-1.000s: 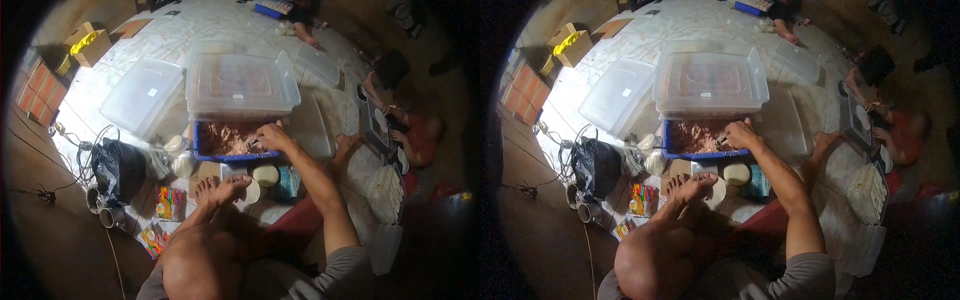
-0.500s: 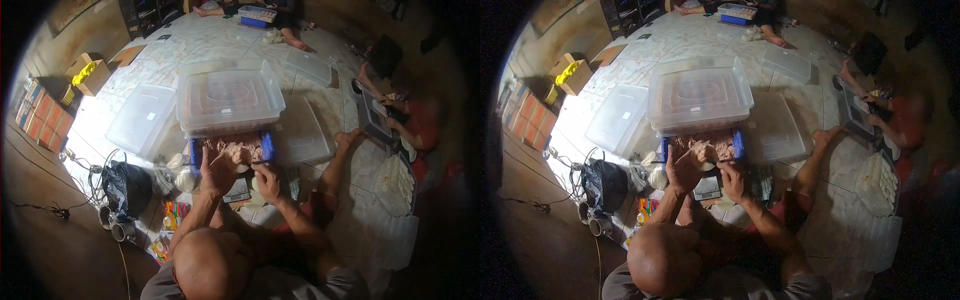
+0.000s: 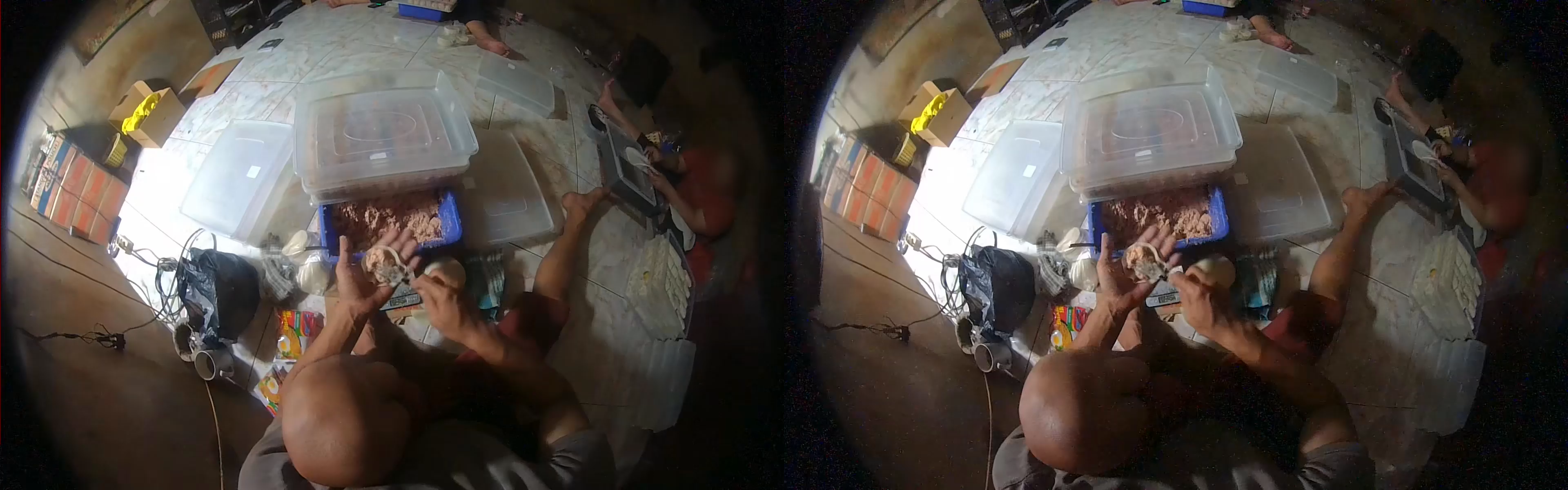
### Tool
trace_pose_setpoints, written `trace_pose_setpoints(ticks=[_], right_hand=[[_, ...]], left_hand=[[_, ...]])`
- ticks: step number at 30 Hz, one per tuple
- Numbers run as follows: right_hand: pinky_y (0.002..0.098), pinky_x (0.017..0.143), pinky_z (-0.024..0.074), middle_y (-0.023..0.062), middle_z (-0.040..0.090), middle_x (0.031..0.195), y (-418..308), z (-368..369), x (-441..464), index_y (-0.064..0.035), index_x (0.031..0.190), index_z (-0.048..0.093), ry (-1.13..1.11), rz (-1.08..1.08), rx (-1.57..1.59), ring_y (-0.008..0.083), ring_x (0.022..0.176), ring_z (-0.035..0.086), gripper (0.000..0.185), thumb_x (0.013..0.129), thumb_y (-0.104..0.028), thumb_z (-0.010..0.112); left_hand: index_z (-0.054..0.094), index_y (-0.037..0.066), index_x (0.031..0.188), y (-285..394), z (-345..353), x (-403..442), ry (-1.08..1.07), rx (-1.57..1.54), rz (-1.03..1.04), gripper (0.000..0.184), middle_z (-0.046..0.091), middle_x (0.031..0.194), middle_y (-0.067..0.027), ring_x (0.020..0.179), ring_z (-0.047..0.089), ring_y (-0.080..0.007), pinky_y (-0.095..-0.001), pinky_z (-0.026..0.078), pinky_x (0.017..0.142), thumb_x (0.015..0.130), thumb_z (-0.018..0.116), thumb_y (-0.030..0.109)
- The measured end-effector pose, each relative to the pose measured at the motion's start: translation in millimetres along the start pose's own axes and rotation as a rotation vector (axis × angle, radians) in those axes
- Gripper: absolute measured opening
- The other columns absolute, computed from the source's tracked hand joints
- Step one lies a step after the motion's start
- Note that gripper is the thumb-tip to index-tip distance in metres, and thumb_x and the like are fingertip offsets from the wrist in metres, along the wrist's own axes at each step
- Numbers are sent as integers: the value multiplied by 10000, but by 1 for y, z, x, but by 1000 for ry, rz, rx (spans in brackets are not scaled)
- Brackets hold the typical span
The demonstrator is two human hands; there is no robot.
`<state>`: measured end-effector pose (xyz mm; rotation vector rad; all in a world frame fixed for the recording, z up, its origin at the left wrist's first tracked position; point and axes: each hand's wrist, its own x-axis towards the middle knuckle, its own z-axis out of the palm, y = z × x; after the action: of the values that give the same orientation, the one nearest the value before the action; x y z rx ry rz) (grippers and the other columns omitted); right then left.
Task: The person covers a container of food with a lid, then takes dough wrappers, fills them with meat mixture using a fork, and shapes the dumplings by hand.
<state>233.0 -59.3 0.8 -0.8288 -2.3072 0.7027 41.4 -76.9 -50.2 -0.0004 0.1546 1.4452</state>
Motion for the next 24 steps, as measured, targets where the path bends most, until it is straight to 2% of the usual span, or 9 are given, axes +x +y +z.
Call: trace_pose_setpoints(ticks=[5, 7, 9, 12, 13, 15, 16, 20, 24], right_hand=[[483, 693, 455, 210, 566, 854, 2, -20, -6, 9, 996, 645, -262, 158, 32, 372, 787, 596, 158, 901, -19, 523], [466, 691, 461, 205, 574, 870, 22, -4, 1, 17, 1009, 640, -296, -18, 90, 369, 794, 596, 166, 891, -15, 527], [444, 697, 488, 186, 599, 883, 31, -21, 14, -1, 1009, 667, -282, -107, -6, 371, 833, 615, 163, 880, -8, 567], [458, 752, 471, 155, 614, 898, 32, -31, 59, -23, 950, 663, -217, -54, -203, 367, 846, 616, 112, 888, -52, 574], [463, 778, 462, 145, 617, 896, 32, -25, 76, -30, 915, 657, -147, -85, -328, 362, 853, 619, 91, 878, -54, 577], [479, 850, 465, 140, 632, 891, 58, 4, 101, -39, 890, 644, -99, -146, -522, 321, 884, 638, 95, 851, -43, 558], [479, 850, 465, 140, 632, 891, 75, 23, 114, -39, 890, 644, -93, -156, -523, 321, 884, 638, 95, 851, -43, 558], [468, 891, 441, 135, 647, 901, 119, 85, 145, -55, 861, 669, -220, -246, -636, 323, 937, 631, 143, 872, -63, 527], [470, 931, 425, 144, 666, 935, 99, 60, 144, -40, 903, 682, -364, -130, -475, 350, 938, 632, 136, 851, -56, 557]], left_hand=[[408, -77, 1430, -2, -36, -20, 110, -70, 5, 985, 459, 1473, -249, 1354, 471, -371, -506, 324, 1179, 913, 402, 761], [406, -72, 1433, -1, -22, -25, 139, 21, -140, 966, 490, 1449, -241, 1332, 499, -362, -501, 350, 1164, 917, 420, 745], [459, -69, 1382, 8, -45, -23, 212, -20, -120, 925, 549, 1385, -232, 1268, 551, -353, -490, 395, 1131, 920, 434, 732], [561, -46, 1175, 14, -53, -43, 401, 75, -100, 699, 623, 1257, -229, 1114, 624, -350, -449, 460, 1059, 967, 478, 616], [561, -46, 1175, 9, -63, -45, 406, 62, -101, 699, 623, 1257, -229, 1114, 624, -350, -449, 460, 1059, 967, 478, 616], [562, -41, 1191, 3, -90, -45, 63, -5, -334, 676, 639, 1227, -223, 1061, 644, -349, -452, 486, 1004, 977, 470, 594], [557, -28, 1225, 2, -94, -45, 263, 11, -377, 696, 639, 1223, -224, 1042, 642, -360, -469, 487, 985, 974, 457, 614], [487, 5, 1319, 4, -86, -45, 307, 136, -324, 731, 618, 1259, -236, 1123, 616, -397, -545, 453, 1025, 976, 421, 648], [499, -11, 1325, 10, -64, -50, 319, 87, -223, 765, 626, 1257, -222, 1151, 620, -377, -558, 456, 1040, 964, 445, 661]])
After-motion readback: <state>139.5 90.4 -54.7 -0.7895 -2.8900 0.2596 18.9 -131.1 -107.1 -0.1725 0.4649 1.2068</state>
